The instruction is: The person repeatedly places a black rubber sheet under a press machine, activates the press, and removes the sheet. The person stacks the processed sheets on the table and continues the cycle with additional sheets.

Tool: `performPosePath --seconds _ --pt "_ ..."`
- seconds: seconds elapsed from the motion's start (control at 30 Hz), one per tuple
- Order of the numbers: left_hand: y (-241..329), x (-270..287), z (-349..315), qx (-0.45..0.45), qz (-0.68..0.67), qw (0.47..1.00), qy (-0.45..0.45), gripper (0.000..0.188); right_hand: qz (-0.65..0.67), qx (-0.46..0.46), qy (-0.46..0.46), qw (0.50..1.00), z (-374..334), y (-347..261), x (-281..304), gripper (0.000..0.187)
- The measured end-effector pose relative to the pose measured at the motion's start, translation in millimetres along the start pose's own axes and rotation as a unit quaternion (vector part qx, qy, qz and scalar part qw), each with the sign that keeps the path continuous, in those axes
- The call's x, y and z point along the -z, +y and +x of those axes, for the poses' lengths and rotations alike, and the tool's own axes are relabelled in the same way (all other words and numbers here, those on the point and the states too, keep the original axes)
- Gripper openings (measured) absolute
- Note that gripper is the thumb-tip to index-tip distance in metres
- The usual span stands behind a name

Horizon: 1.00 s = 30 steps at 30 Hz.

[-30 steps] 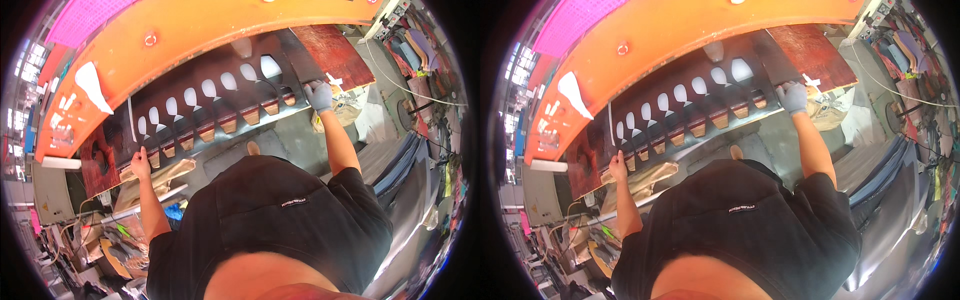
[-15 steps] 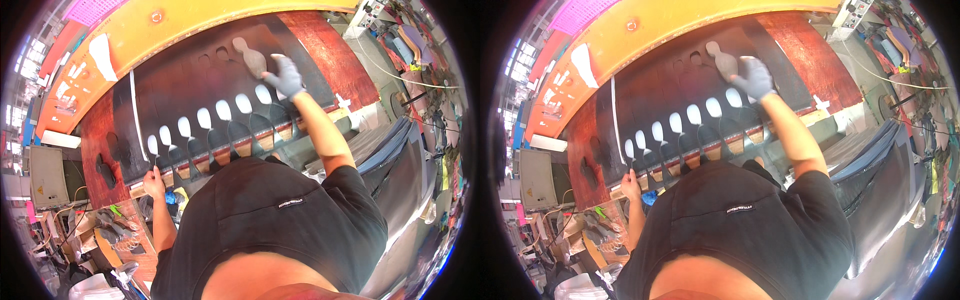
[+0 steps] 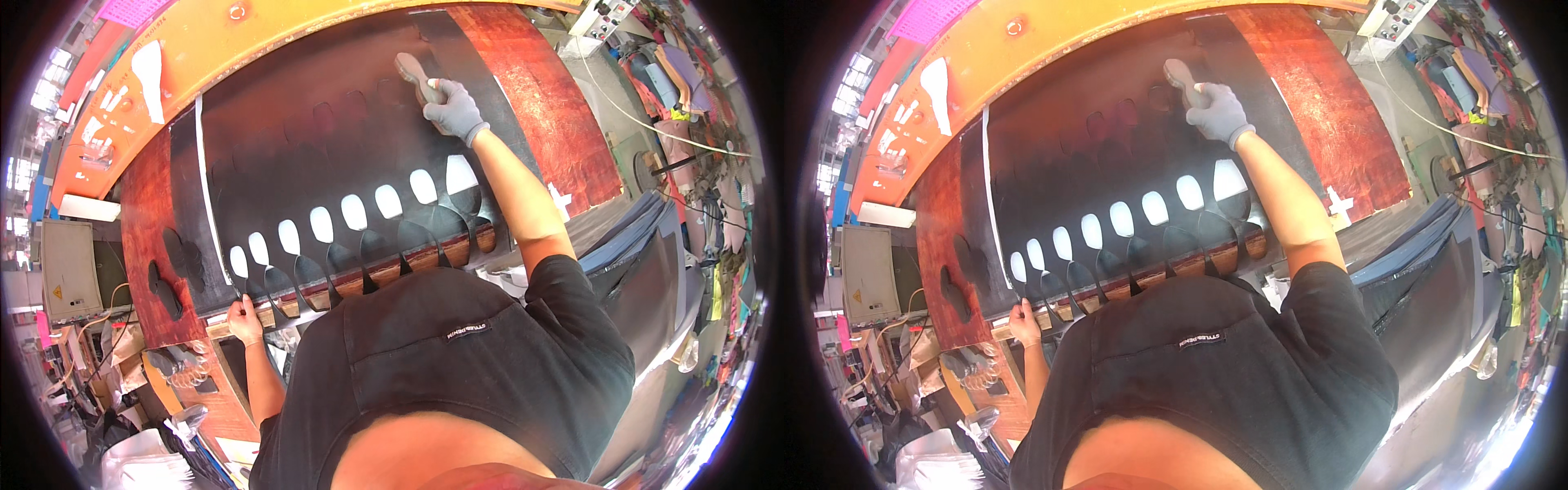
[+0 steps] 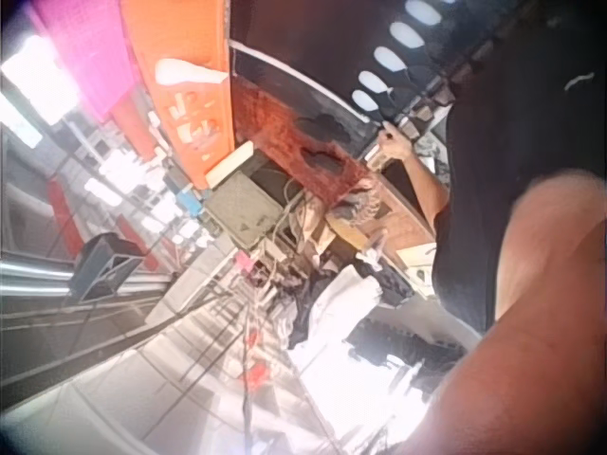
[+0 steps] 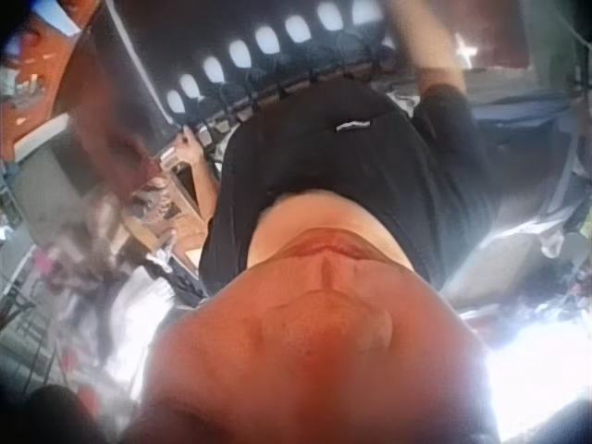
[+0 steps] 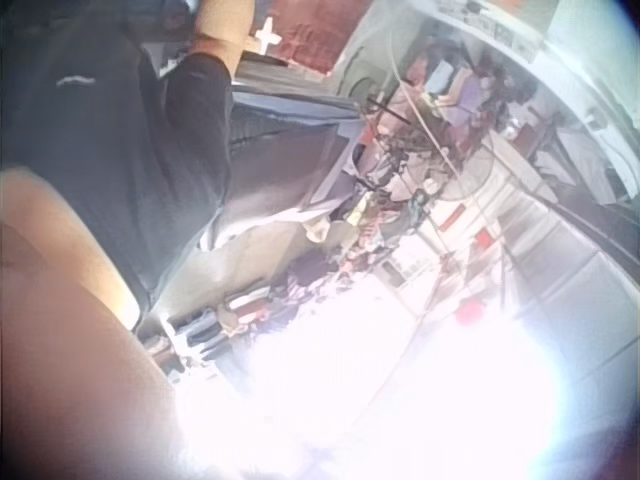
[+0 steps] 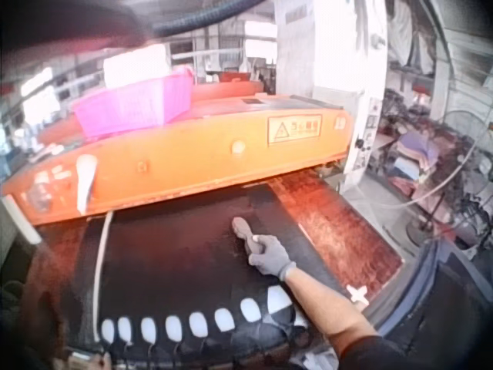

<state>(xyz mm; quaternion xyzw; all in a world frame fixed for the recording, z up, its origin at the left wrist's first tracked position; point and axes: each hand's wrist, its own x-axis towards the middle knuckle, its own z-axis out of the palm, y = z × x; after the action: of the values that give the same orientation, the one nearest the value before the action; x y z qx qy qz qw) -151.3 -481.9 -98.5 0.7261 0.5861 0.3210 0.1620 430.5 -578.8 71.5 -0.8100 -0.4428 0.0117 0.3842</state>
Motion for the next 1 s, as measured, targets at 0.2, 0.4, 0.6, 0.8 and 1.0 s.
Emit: performPosePath --seconds 0.2,0.4,0.6,0.8,1.0 --pt "1.0 -4.3 -8.0 0.013 -0.013 1.0 -0.011 0.043 -0.166 0.024 -0.002 0.986 -16.1 11.4 -4.4 0.068" --pt "5.4 -6.1 -8.4 0.0 -0.014 1.0 -0.006 0.043 -0.167 0.003 -0.01 0.986 -21.3 10.0 5.1 0.068" --pt "7.5 -2.2 -15.1 -0.01 -0.018 1.0 -0.014 0.042 -0.181 -0.008 -0.016 0.983 -28.0 8.4 8.2 0.068" --pt "11.7 0.6 -20.0 -0.019 -0.047 0.999 -0.019 0.043 -0.146 -0.005 -0.023 0.989 -32.4 19.2 14.3 0.072" --pt "14.9 -0.5 -21.4 0.016 -0.069 0.997 -0.038 0.047 -0.03 -0.098 0.102 0.989 -82.6 58.7 51.8 0.066"
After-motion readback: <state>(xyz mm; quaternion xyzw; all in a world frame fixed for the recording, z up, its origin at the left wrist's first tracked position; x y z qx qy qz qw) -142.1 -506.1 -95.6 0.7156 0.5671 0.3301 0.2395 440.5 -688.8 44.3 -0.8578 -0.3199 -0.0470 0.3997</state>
